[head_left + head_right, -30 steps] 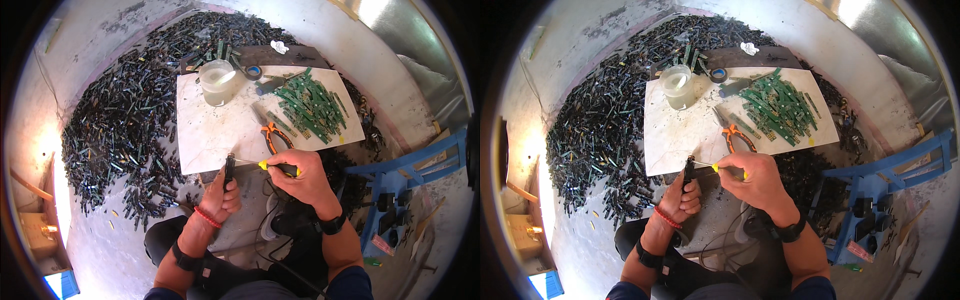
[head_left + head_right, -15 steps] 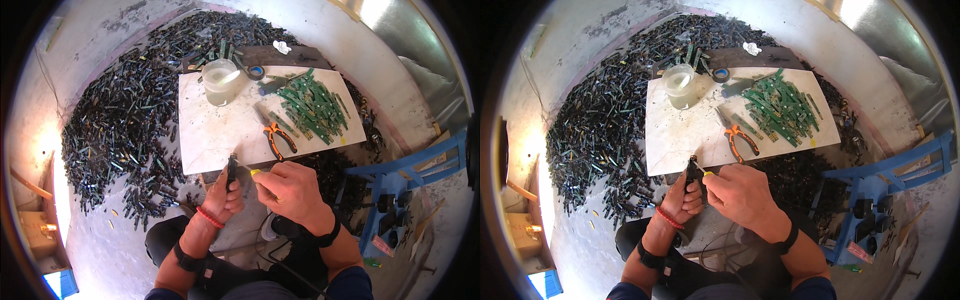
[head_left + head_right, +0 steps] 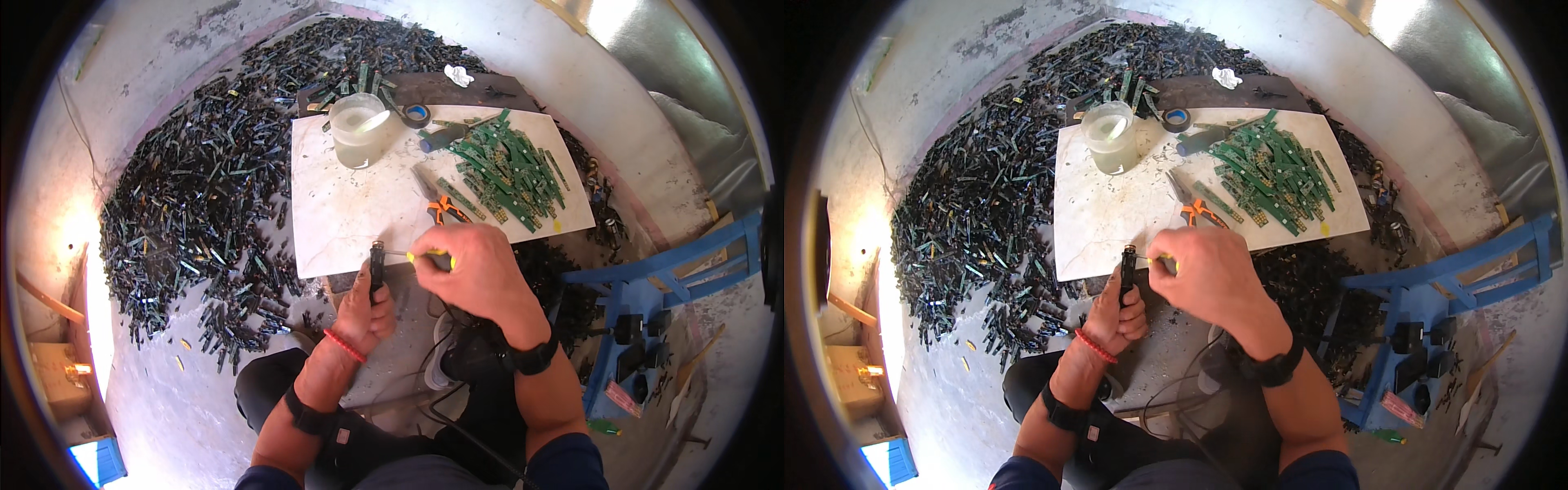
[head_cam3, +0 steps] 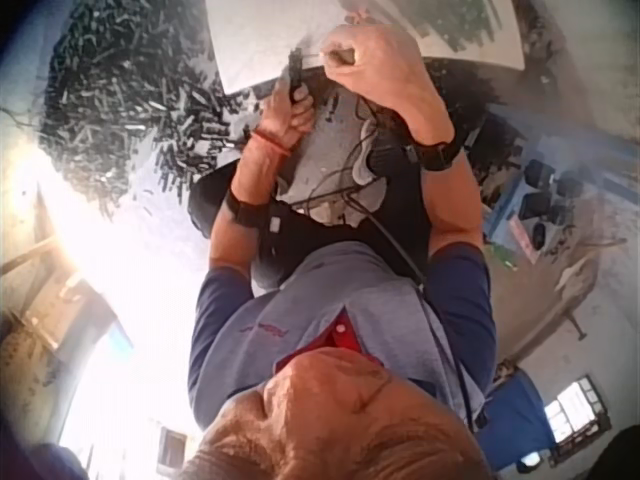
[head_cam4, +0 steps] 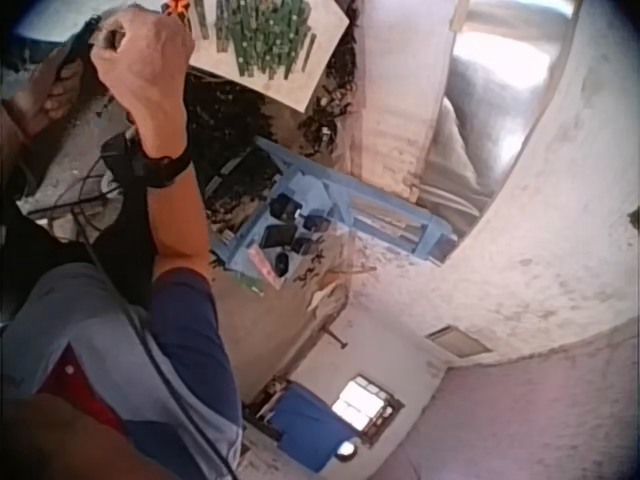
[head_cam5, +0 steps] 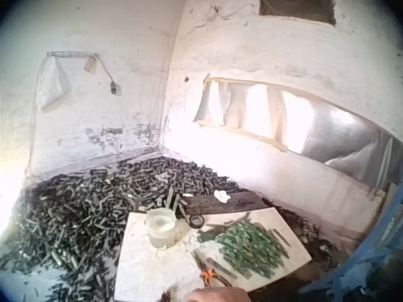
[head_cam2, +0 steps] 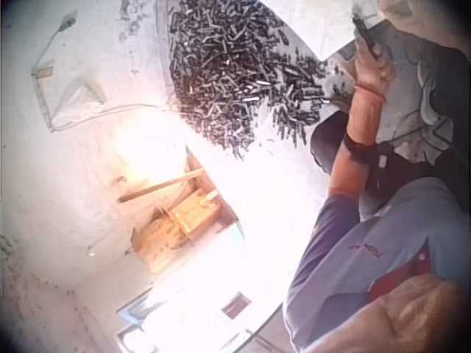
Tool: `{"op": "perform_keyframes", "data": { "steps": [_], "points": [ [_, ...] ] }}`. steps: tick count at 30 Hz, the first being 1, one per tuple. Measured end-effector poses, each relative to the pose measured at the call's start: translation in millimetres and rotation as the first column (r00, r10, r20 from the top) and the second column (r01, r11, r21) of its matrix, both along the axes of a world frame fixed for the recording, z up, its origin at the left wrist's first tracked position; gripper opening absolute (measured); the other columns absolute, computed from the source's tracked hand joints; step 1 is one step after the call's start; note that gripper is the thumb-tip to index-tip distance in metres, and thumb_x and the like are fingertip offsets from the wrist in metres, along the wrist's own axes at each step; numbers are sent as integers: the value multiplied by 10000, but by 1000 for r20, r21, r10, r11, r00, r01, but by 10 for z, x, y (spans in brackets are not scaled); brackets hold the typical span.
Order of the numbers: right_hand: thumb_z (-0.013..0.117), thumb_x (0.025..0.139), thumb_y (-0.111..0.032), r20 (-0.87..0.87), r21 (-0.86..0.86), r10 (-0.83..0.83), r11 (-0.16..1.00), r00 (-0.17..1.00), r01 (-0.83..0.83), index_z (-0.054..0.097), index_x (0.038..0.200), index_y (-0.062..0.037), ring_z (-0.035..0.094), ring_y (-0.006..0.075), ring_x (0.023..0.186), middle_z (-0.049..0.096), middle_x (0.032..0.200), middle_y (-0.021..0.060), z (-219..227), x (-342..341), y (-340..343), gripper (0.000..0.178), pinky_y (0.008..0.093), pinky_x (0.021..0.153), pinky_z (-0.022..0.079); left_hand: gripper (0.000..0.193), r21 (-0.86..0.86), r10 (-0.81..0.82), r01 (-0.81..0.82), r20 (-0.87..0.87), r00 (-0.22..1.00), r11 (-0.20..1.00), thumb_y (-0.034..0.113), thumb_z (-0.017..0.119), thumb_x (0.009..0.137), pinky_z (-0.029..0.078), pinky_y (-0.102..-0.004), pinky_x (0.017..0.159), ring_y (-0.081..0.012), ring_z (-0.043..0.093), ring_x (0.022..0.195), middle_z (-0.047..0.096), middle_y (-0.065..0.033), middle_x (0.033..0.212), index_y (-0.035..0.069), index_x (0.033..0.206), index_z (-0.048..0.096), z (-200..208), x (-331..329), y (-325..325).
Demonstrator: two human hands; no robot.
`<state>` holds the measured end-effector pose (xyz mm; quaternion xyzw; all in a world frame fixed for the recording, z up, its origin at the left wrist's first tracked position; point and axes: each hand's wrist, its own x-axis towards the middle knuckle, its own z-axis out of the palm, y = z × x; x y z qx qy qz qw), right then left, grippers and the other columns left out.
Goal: The person sits on the floor and uses pliers and a screwdriver to strip components from green circuit boards. They repeatedly pick up boards, remove parts, and place the processed boards on a table while debris accumulates on the floor.
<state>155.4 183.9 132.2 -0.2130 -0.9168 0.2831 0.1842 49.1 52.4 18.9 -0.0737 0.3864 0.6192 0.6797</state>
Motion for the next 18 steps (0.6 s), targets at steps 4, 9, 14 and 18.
{"op": "perform_keyframes", "data": {
  "steps": [4, 9, 14, 18],
  "points": [
    [699, 737, -113, -3, -182, -55, 982, 999, 53, 619, 813, -12, 609, 183, 661, 630, 745, 101, -113, -11, 182, 149, 275, 624, 468, 497, 34, 28, -29, 31, 999, 999, 568, 316, 930, 184, -242, 351, -85, 178, 356, 223, 56, 465, 164, 642, 358, -38, -28, -10],
    [686, 747, -184, -194, -278, -145, 957, 970, 88, 625, 802, -21, 584, 212, 628, 620, 712, 121, -236, -67, 165, 182, 308, 607, 454, 498, 34, 24, -25, 17, 1000, 999, 566, 310, 932, 188, -239, 351, -86, 180, 357, 224, 52, 468, 163, 641, 355, -9, -20, -4],
    [680, 765, -204, -87, -425, -268, 881, 959, 208, 619, 800, -1, 558, 158, 581, 597, 640, 114, -146, -138, 121, 215, 296, 564, 441, 502, 39, 21, -22, 22, 1000, 999, 563, 306, 933, 187, -239, 345, -86, 180, 351, 220, 52, 466, 164, 631, 349, -15, -29, -18],
    [676, 777, -213, -49, -537, -197, 832, 979, 140, 617, 799, 10, 565, 119, 580, 605, 641, 91, -171, -111, 223, 232, 265, 534, 436, 508, 42, 7, -7, 20, 1000, 999, 571, 300, 931, 184, -238, 345, -84, 184, 352, 222, 53, 466, 166, 627, 348, -7, -29, -15]
  ]
}}
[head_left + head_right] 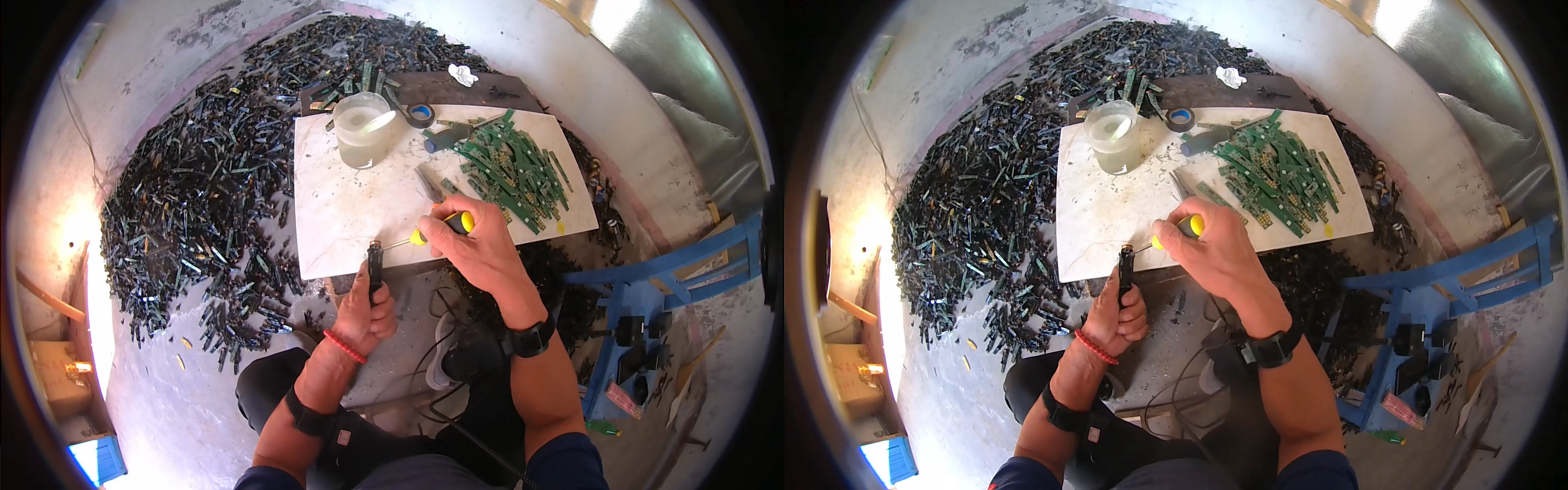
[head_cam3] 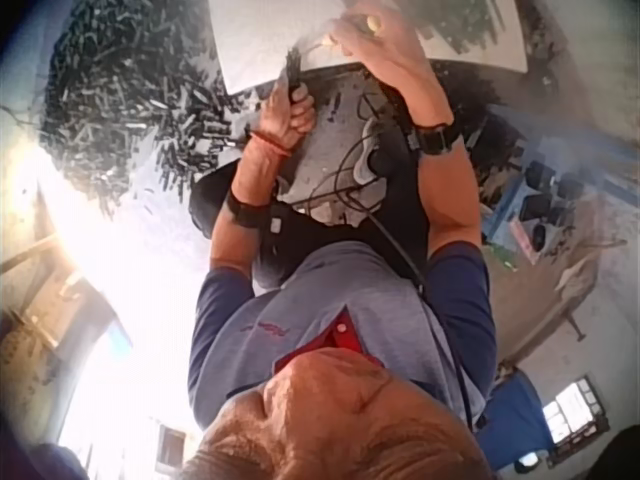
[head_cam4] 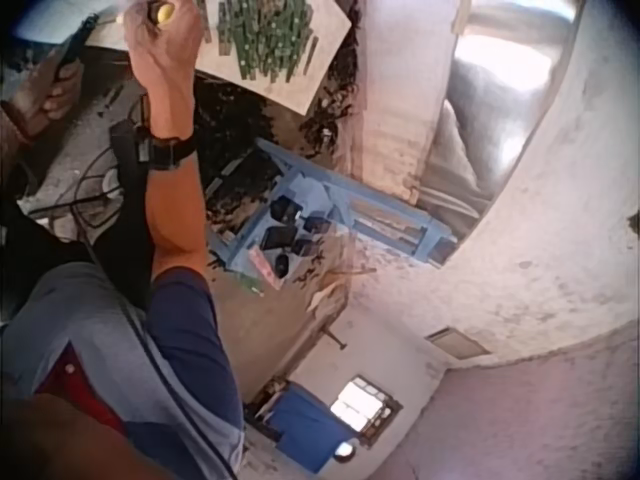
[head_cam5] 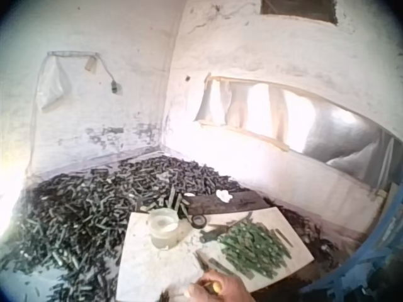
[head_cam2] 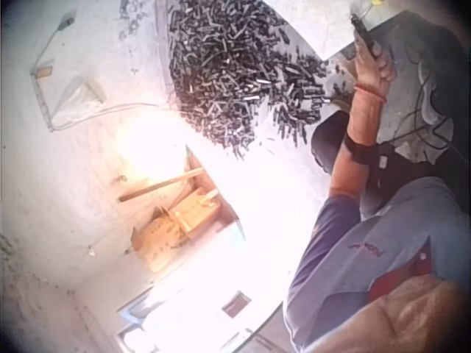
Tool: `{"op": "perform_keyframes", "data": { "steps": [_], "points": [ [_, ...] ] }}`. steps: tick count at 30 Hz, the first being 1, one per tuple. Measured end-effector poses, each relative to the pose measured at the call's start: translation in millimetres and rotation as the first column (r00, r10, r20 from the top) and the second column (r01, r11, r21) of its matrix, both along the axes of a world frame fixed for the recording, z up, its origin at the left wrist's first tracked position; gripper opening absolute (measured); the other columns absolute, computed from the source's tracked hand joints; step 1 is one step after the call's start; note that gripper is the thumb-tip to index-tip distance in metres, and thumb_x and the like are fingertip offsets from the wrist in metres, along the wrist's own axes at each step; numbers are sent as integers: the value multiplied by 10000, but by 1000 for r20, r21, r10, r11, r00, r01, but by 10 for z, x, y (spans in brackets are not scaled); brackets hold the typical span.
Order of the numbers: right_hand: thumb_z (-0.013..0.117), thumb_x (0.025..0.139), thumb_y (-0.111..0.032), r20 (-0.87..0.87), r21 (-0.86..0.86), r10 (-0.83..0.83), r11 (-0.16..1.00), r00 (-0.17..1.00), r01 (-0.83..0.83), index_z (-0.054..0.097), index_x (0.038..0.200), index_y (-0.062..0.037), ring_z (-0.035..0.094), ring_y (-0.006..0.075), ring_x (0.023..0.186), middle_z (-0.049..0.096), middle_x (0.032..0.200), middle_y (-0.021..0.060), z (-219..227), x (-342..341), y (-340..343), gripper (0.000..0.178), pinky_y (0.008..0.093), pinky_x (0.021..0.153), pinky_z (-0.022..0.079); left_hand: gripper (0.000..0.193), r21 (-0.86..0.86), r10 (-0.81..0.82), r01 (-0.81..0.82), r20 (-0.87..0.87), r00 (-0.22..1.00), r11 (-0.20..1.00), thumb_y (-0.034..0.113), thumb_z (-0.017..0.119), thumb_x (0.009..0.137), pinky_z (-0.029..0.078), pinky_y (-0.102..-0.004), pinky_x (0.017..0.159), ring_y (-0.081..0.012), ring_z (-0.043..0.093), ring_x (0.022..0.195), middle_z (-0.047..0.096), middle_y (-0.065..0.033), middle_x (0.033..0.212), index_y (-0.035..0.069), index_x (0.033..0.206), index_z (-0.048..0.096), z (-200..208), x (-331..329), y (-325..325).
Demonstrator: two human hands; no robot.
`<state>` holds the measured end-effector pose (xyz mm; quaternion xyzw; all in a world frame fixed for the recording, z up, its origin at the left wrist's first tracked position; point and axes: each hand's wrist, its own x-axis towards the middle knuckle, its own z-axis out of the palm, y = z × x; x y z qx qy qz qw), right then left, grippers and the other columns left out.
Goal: The person sits on the floor and uses pliers and a screwdriver to strip components from green circuit boards. They repeatedly pick up boards, remove parts, and place the processed boards on a table while debris accumulates on the floor.
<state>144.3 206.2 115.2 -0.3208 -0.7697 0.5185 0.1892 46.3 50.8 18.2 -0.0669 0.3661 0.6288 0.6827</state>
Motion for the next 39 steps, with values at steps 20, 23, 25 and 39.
{"op": "perform_keyframes", "data": {
  "steps": [20, 23, 25, 39],
  "points": [
    [661, 748, -112, -93, 88, 311, 949, 946, -303, 612, 789, -5, 547, 106, 680, 620, 726, 52, 19, -78, 224, 125, 260, 630, 431, 518, -16, 0, 0, 14, 1000, 1000, 596, 268, 925, 179, -236, 348, -75, 173, 351, 227, 61, 481, 175, 633, 349, 16, -35, -31],
    [662, 760, -110, -94, 95, 287, 956, 953, -279, 621, 773, -15, 548, 92, 692, 636, 738, 48, 15, -67, 130, 104, 256, 623, 424, 515, 1, -14, 14, 3, 1000, 1000, 595, 269, 925, 180, -236, 352, -76, 173, 353, 223, 63, 480, 176, 636, 347, -8, -69, -49],
    [658, 765, -103, -115, 139, 234, 966, 965, -218, 613, 763, -12, 539, 90, 663, 627, 712, 46, 5, -40, 48, 101, 255, 608, 423, 518, 1, -4, 4, 0, 1000, 1000, 595, 281, 923, 162, -241, 355, -83, 169, 365, 218, 54, 480, 166, 641, 346, 20, -64, -48],
    [646, 683, -24, -9, 587, 253, 785, 967, -200, 554, 728, -65, 574, 277, 555, 561, 620, 97, 124, 93, -273, 110, 319, 499, 439, 500, 53, -100, 94, 139, 985, 994, 579, 298, 925, 194, -240, 359, -83, 175, 350, 242, 60, 463, 166, 651, 367, -61, -13, -22]
  ]
}}
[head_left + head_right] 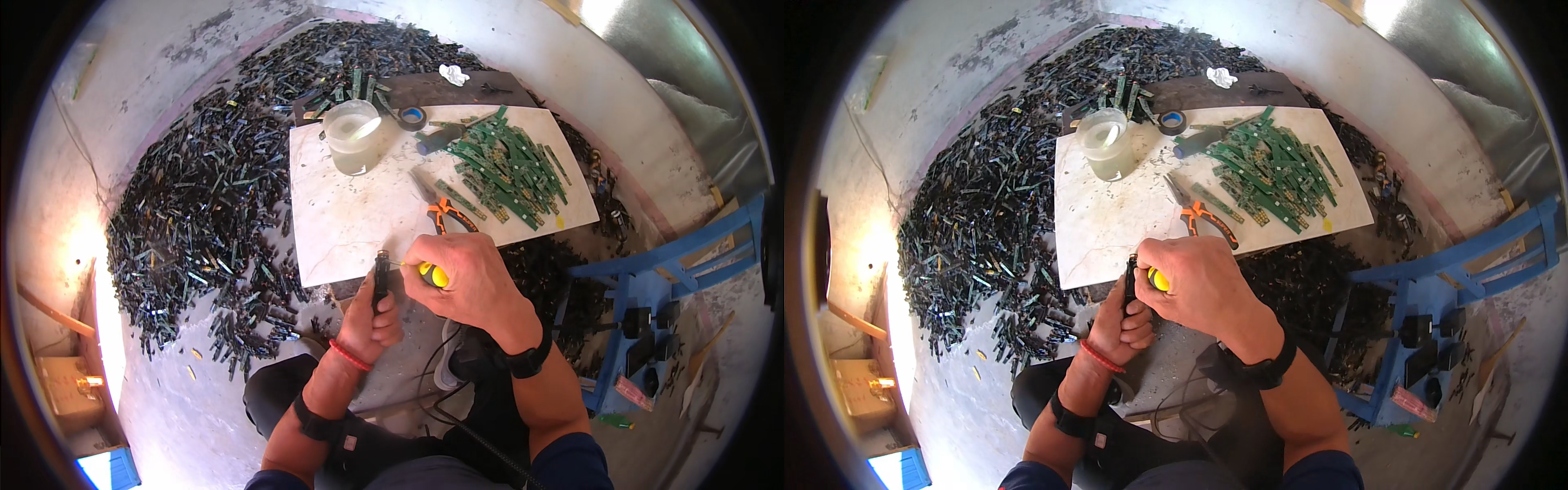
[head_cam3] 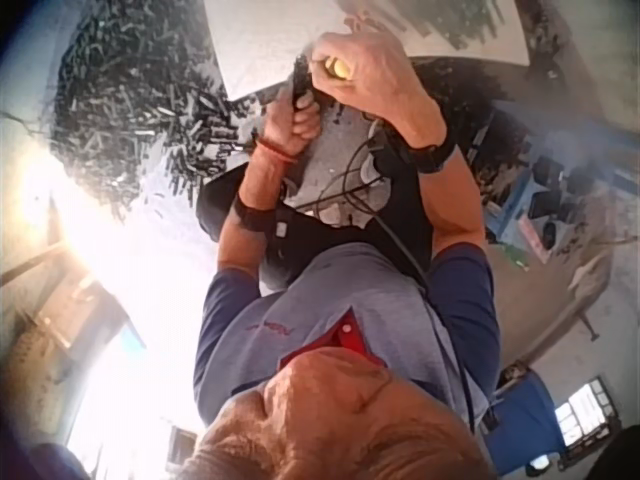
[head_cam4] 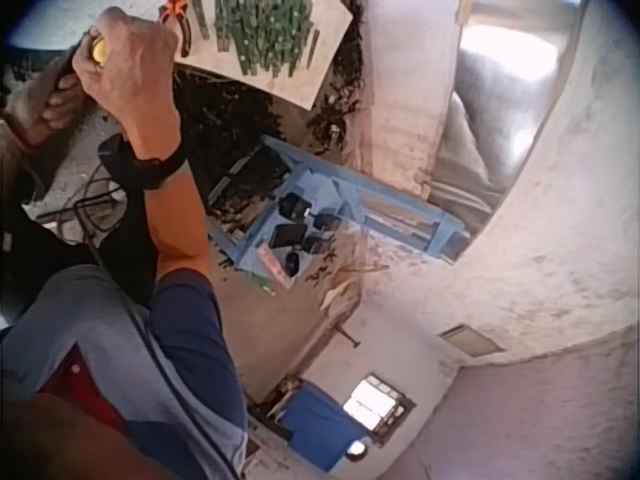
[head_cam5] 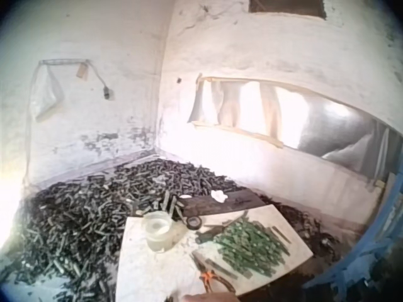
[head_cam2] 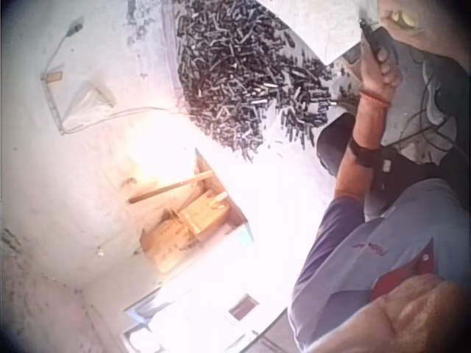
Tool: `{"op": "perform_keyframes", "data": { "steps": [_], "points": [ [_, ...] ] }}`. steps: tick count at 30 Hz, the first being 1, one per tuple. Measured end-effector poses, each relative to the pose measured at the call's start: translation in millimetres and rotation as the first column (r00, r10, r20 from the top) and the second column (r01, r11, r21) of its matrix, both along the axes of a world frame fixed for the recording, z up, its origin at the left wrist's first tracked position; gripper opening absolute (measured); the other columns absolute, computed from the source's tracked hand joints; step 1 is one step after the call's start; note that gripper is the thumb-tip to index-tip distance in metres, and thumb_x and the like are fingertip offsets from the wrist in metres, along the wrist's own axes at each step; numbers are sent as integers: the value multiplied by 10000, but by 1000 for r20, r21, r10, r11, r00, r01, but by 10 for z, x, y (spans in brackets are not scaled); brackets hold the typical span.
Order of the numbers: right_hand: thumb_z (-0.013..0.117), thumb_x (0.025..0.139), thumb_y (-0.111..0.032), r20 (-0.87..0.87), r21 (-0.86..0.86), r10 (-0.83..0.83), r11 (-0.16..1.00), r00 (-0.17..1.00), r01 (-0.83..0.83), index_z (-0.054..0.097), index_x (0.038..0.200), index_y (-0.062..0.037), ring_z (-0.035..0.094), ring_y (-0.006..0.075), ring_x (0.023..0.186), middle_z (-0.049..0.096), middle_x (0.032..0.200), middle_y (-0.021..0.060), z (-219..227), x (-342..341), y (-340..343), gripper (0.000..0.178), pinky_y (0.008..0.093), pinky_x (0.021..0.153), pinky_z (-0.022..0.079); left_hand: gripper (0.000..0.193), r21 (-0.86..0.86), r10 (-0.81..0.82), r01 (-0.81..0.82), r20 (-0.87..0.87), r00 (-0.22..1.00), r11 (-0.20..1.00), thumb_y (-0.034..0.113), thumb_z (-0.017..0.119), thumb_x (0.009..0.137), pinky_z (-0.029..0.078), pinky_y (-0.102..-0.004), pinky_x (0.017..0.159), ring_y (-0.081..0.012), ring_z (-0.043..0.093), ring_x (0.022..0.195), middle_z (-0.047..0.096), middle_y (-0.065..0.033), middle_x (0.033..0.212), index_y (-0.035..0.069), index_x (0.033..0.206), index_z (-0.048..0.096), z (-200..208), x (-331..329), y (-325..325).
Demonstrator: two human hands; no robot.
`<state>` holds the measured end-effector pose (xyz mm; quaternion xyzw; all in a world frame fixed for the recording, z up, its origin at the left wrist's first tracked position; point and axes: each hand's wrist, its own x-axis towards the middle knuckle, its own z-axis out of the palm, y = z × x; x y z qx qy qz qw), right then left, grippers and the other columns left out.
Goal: The person sits on the floor and uses pliers and a screwdriver to strip components from green circuit boards. They repeatedly pick up boards, remove parts, and place the processed boards on a table while debris accumulates on the floor.
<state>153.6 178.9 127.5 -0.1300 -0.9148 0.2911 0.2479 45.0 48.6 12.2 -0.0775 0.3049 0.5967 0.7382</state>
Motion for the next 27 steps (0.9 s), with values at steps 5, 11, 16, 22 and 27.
{"op": "perform_keyframes", "data": {
  "steps": [5, 11, 16, 22, 27],
  "points": [
    [648, 689, -26, 2, 13, -25, 1000, 1000, 25, 552, 722, -59, 571, 266, 543, 560, 613, 94, -10, -12, 0, 107, 312, 497, 436, 505, -17, 60, -60, -7, 998, 998, 582, 315, 920, 180, -241, 358, -87, 167, 348, 234, 60, 457, 164, 641, 363, 112, 35, 8],
    [661, 716, -80, -54, -177, -86, 981, 995, 75, 547, 707, -50, 560, 273, 526, 555, 585, 107, -41, 55, 72, 118, 319, 486, 429, 499, -2, 7, -8, -120, 993, 1000, 569, 332, 923, 181, -236, 360, -82, 169, 354, 229, 55, 466, 155, 645, 365, 101, 38, -23],
    [661, 718, -104, -47, -135, -94, 987, 995, 87, 549, 711, -59, 559, 307, 534, 551, 576, 117, -68, 67, 81, 121, 343, 483, 432, 503, -45, -11, 6, -117, 993, 999, 578, 350, 915, 181, -235, 360, -80, 166, 359, 227, 56, 470, 154, 646, 361, 125, 51, 10],
    [647, 717, -103, -30, -182, -132, 975, 991, 125, 557, 705, -35, 550, 297, 522, 561, 587, 126, -65, 25, 84, 113, 345, 495, 427, 516, -87, 1, -22, -227, 974, 996, 598, 353, 907, 174, -237, 362, -84, 164, 363, 227, 47, 475, 154, 644, 350, 124, 86, 55],
    [604, 718, -128, 72, -454, -221, 861, 973, 229, 555, 695, 29, 517, 160, 483, 529, 530, 122, -156, -87, 369, 165, 315, 476, 397, 516, -38, -4, -3, -190, 982, 999, 594, 337, 913, 164, -237, 358, -84, 163, 364, 227, 46, 476, 157, 638, 349, 73, 76, 43]
  ]
}}
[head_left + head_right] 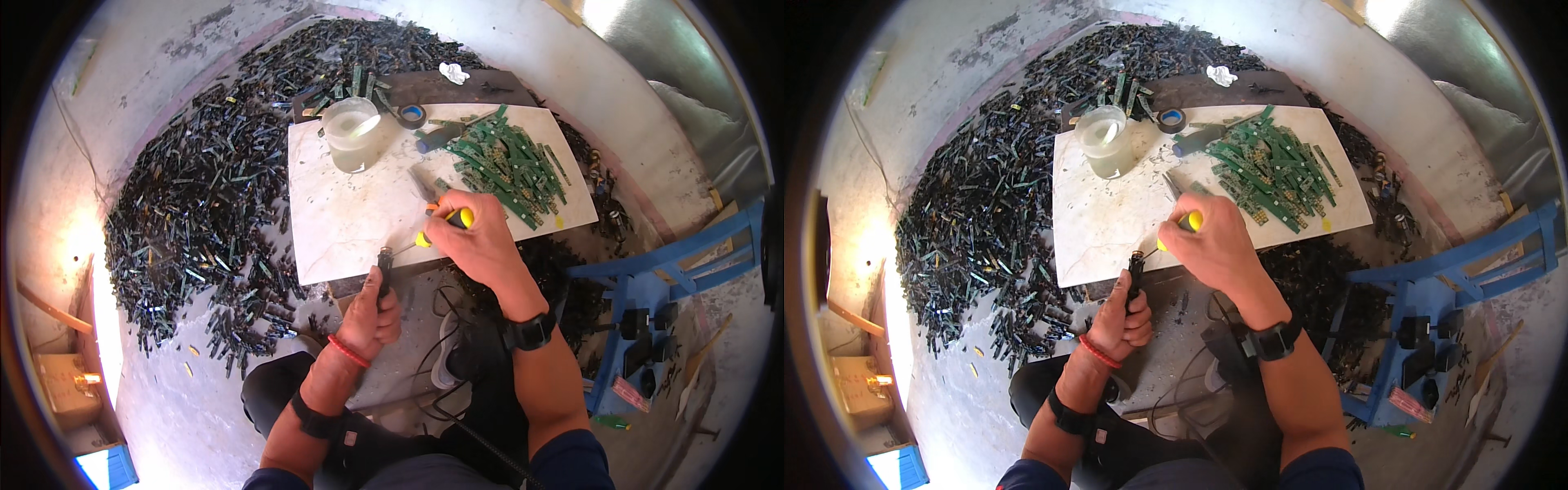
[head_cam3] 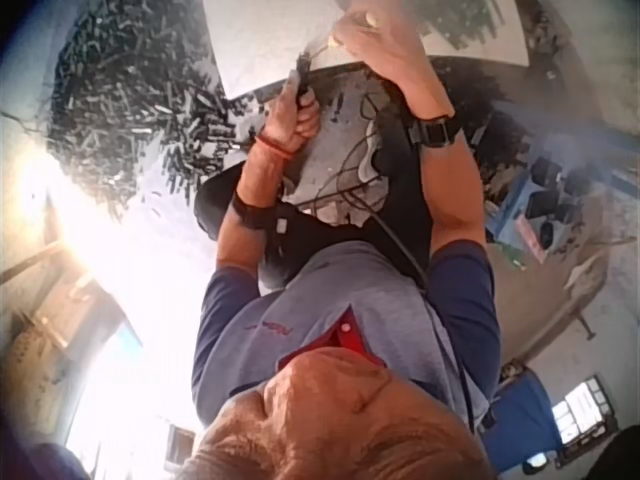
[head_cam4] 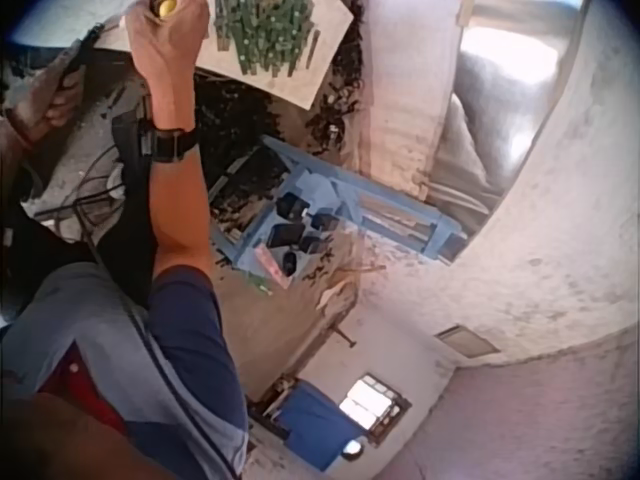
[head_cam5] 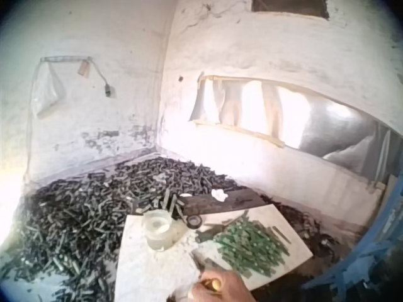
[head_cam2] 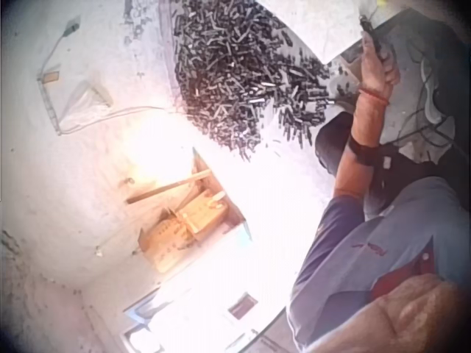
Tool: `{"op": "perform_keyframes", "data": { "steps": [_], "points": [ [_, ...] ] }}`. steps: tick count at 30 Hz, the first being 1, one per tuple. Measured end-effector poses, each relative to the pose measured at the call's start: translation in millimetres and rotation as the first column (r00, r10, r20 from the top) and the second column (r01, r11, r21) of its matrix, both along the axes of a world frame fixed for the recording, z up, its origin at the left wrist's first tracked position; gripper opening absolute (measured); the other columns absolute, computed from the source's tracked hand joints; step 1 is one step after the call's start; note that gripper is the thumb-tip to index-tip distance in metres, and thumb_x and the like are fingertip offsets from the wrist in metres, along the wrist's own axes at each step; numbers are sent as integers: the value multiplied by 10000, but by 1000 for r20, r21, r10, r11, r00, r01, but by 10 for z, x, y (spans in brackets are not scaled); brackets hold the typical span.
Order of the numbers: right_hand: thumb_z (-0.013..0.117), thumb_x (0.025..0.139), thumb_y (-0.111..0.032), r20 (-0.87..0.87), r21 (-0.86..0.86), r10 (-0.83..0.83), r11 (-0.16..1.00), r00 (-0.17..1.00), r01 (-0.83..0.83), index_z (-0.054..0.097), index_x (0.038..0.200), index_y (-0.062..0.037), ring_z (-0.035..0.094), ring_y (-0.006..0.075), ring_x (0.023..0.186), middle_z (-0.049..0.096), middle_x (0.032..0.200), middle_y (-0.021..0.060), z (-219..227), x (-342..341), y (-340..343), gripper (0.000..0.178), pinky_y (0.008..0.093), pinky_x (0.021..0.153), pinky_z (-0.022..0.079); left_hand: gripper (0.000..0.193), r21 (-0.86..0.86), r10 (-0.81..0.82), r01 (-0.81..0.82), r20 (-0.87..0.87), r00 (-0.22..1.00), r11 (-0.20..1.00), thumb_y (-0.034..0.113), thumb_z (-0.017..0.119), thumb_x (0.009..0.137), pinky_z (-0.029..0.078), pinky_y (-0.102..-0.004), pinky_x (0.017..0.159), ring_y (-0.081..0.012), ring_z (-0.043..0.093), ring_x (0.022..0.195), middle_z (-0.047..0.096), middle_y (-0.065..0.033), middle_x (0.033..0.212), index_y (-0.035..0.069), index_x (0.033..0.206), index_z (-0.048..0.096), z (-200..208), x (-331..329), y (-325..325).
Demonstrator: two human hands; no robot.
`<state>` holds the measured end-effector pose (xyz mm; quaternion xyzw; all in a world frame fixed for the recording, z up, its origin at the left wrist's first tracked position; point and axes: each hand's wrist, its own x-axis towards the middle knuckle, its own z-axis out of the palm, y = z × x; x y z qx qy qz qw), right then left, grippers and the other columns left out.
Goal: The person sits on the floor and uses pliers and a screwdriver to strip components from green circuit boards. They repeatedly pick up boards, remove parts, and place the processed boards on a table while debris accumulates on the floor.
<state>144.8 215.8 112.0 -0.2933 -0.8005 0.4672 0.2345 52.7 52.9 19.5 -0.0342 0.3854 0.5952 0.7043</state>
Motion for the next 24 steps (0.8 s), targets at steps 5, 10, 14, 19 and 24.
{"op": "perform_keyframes", "data": {
  "steps": [5, 10, 14, 19, 24],
  "points": [
    [596, 692, -130, 37, -415, -129, 900, 991, 133, 552, 633, 18, 447, 87, 404, 515, 494, 67, -26, -46, 177, 166, 257, 364, 318, 520, 54, -18, 16, 39, 999, 998, 594, 326, 915, 165, -234, 350, -82, 157, 358, 224, 50, 474, 157, 634, 357, 8, -13, -18],
    [612, 697, -124, -45, -581, -174, 805, 984, 116, 550, 620, -5, 403, 63, 377, 500, 482, 46, -187, -29, 270, 155, 232, 345, 239, 528, 77, -57, 50, 86, 995, 996, 593, 307, 919, 172, -237, 342, -80, 167, 350, 241, 51, 468, 154, 630, 365, -101, -63, -63],
    [600, 697, -116, -19, -454, -183, 877, 983, 155, 551, 640, 11, 455, 75, 425, 502, 500, 46, -46, 23, 135, 147, 226, 385, 323, 529, 91, -73, 64, 102, 992, 994, 589, 301, 922, 176, -242, 342, -80, 174, 346, 246, 53, 459, 156, 624, 362, -78, -58, -40],
    [601, 734, -86, -96, -341, -247, 918, 964, 202, 562, 672, 17, 464, 55, 449, 530, 526, 37, 162, 185, -12, 126, 208, 416, 349, 525, 76, -56, 47, 128, 990, 996, 591, 310, 920, 178, -243, 347, -81, 170, 346, 233, 58, 452, 161, 621, 358, -56, -35, -23],
    [636, 756, -114, -8, -338, -272, 907, 962, 253, 573, 721, 32, 483, 51, 464, 542, 538, 29, 172, 196, -118, 163, 202, 435, 372, 519, 48, -32, 27, 97, 995, 998, 590, 322, 918, 175, -241, 350, -80, 165, 350, 224, 60, 457, 162, 626, 356, -6, -16, -46]
  ]
}}
